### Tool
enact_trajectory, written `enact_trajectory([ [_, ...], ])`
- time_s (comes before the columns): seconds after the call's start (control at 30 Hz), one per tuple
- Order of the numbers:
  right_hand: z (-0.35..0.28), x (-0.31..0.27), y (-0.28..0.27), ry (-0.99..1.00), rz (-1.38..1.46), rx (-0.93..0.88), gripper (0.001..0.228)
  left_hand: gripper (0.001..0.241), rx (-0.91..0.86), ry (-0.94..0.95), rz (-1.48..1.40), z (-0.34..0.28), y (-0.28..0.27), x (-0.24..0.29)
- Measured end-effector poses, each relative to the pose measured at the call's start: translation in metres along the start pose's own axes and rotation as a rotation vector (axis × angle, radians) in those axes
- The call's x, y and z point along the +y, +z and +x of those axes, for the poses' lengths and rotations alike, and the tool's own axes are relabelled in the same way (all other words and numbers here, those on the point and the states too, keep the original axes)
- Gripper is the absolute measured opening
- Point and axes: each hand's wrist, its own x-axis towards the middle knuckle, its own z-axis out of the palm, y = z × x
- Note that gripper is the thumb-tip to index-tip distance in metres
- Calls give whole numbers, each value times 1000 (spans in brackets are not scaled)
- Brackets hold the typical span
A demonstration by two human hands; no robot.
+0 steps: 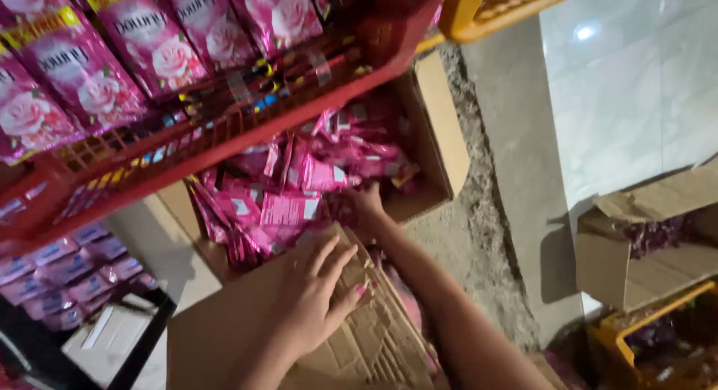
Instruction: Wiping down individual packets of detergent and fabric softener and organizing them into bins.
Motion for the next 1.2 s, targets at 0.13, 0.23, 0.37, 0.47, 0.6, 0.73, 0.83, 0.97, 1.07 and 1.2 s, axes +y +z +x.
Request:
enact_trajectory([
  [0.13,82,23,-51,-884,-198,-150,14,61,75,62,-41,0,9,-7],
  [0.23,36,-93,-61,-546,267,-253,9,62,-10,-3,-26,-5,6,0],
  [0.37,25,-137,-72,-522,-194,-299,19,62,9,14,-85,12,-2,4],
  [0.47,56,-78,-114,-489,-676,-335,29,62,240,190,-13,11,3,-2],
  [0.6,94,35,-73,-75,-652,-492,30,60,150,74,12,2,6,-2],
  [0.73,156,113,-30,-21,123,-317,16,64,14,5,-35,2,10,-6],
  [0.83,122,106,-18,-54,-24,-68,17,62,66,43,10,0,9,-6],
  [0.97,85,20,-28,-85,-78,-118,18,61,150,118,22,5,12,-9],
  [1.07,87,31,-66,-88,-7,-438,24,61,155,99,23,-1,13,-5],
  [1.2,137,66,-91,-371,-323,-402,28,62,68,47,16,2,9,0],
])
